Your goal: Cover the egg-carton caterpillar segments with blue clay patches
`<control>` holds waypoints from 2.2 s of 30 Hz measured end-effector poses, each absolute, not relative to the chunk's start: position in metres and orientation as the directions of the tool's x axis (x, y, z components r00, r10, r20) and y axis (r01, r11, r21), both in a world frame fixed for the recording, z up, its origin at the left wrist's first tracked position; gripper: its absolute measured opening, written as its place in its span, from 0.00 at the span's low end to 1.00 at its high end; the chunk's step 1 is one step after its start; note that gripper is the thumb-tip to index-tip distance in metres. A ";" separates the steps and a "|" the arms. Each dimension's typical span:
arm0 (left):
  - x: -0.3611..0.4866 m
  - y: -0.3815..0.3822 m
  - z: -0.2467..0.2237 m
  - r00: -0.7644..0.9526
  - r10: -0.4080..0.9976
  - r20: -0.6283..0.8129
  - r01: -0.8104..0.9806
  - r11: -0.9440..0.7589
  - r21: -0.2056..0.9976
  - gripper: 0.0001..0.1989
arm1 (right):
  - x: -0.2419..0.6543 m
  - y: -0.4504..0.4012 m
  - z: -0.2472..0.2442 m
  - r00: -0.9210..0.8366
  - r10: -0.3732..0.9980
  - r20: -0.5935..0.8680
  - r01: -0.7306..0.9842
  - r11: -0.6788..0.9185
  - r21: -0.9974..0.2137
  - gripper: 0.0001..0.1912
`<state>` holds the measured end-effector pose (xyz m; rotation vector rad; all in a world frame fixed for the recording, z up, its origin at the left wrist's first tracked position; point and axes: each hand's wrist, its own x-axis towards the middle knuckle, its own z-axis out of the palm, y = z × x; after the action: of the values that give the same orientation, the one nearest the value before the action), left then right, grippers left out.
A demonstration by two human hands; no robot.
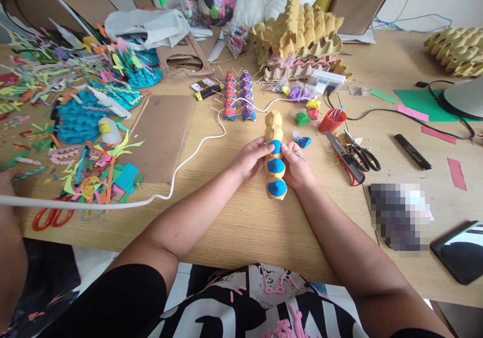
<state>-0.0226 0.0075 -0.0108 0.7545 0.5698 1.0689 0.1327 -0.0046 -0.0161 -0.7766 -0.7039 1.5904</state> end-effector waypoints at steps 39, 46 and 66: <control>-0.025 0.005 -0.010 0.432 0.898 -0.088 -0.568 0.346 0.747 0.29 | 0.139 -0.005 -0.014 -0.221 0.966 -0.136 -0.593 -0.244 -0.768 0.31; -0.023 0.003 -0.009 0.414 0.904 -0.107 -0.573 0.350 0.741 0.29 | 0.137 -0.005 -0.013 -0.218 0.966 -0.138 -0.594 -0.244 -0.767 0.34; -0.018 0.000 0.001 0.343 0.924 -0.171 -0.549 0.344 0.761 0.19 | 0.131 -0.008 -0.011 -0.210 0.969 -0.129 -0.548 -0.226 -0.806 0.36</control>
<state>-0.0180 0.0003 0.0010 0.6646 0.6675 1.0544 0.1308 -0.0080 -0.0109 -0.7880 -0.7589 1.6909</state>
